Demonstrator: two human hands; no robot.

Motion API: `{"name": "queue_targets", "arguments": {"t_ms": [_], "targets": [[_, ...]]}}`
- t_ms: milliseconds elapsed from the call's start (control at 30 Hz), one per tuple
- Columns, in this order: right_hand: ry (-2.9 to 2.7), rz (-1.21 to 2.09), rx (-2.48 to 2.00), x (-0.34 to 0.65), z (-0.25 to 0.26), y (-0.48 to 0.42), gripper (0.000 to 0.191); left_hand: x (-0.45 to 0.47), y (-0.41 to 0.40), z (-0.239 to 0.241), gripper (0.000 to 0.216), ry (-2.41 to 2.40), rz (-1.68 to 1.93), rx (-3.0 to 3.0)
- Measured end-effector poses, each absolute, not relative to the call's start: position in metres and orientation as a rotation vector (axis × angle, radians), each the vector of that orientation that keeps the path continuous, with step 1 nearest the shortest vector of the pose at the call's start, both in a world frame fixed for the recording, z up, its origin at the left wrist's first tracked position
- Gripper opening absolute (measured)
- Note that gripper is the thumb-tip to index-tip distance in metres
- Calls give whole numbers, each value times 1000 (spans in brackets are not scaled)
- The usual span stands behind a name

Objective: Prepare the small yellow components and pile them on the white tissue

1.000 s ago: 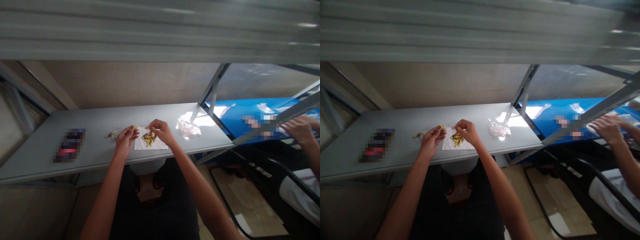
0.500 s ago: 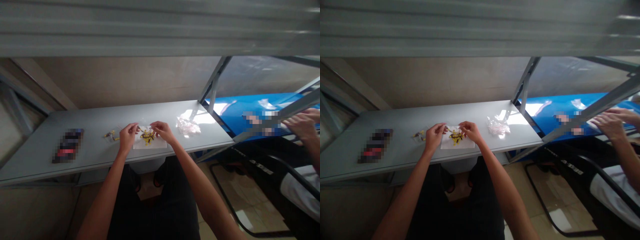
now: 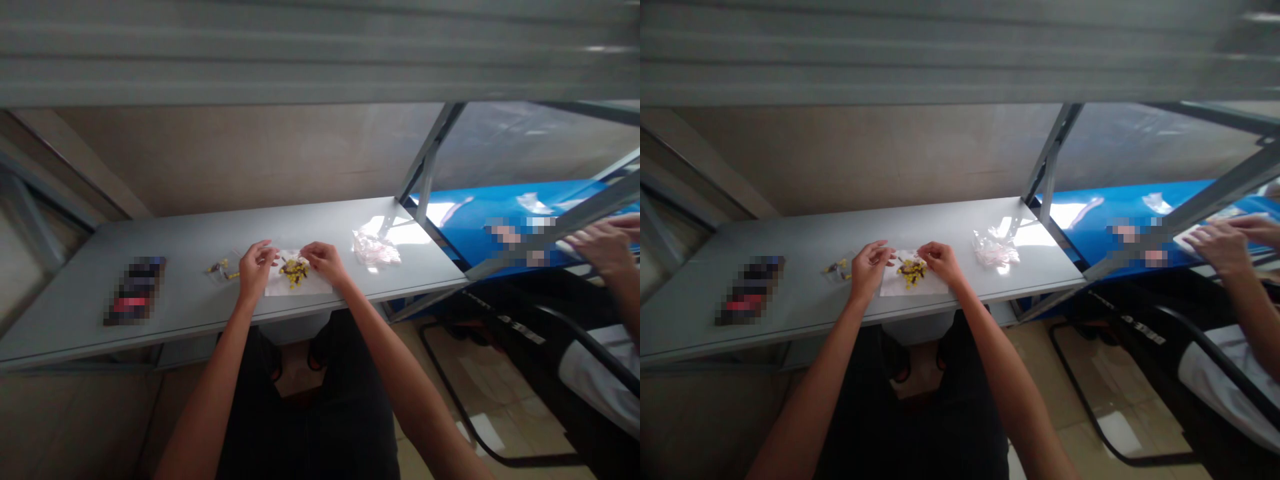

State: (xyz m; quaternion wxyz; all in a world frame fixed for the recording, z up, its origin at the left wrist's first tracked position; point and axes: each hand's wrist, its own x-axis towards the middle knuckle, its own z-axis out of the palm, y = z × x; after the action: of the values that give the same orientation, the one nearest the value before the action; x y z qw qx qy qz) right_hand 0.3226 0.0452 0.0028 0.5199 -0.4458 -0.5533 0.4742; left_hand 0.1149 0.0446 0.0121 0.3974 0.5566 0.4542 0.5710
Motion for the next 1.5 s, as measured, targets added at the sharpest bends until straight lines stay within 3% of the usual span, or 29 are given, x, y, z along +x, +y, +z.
{"name": "queue_targets", "arguments": {"t_ms": [467, 967, 1100, 1200, 1333, 1500], "targets": [[-1342, 1182, -1039, 325, -3, 47, 41, 122, 45, 7, 30, 1298, 1443, 1569], [-1175, 1119, -1013, 335, 20, 44, 33, 107, 38, 12, 36, 1263, 1446, 1603], [-1203, 881, -1264, 382, 44, 39, 29, 57, 33, 14, 27, 1549, 1391, 2001], [-1305, 436, -1675, 424, 58, 33, 24, 23, 32, 8, 28, 1737, 1198, 2296], [-1309, 166, -1922, 460, 62, 23, 14, 9, 33, -6, 29, 1878, 1048, 2320], [-1255, -34, -2120, 465, 48, 15, 21, 13, 33, -11, 22, 1885, 1094, 2292]]}}
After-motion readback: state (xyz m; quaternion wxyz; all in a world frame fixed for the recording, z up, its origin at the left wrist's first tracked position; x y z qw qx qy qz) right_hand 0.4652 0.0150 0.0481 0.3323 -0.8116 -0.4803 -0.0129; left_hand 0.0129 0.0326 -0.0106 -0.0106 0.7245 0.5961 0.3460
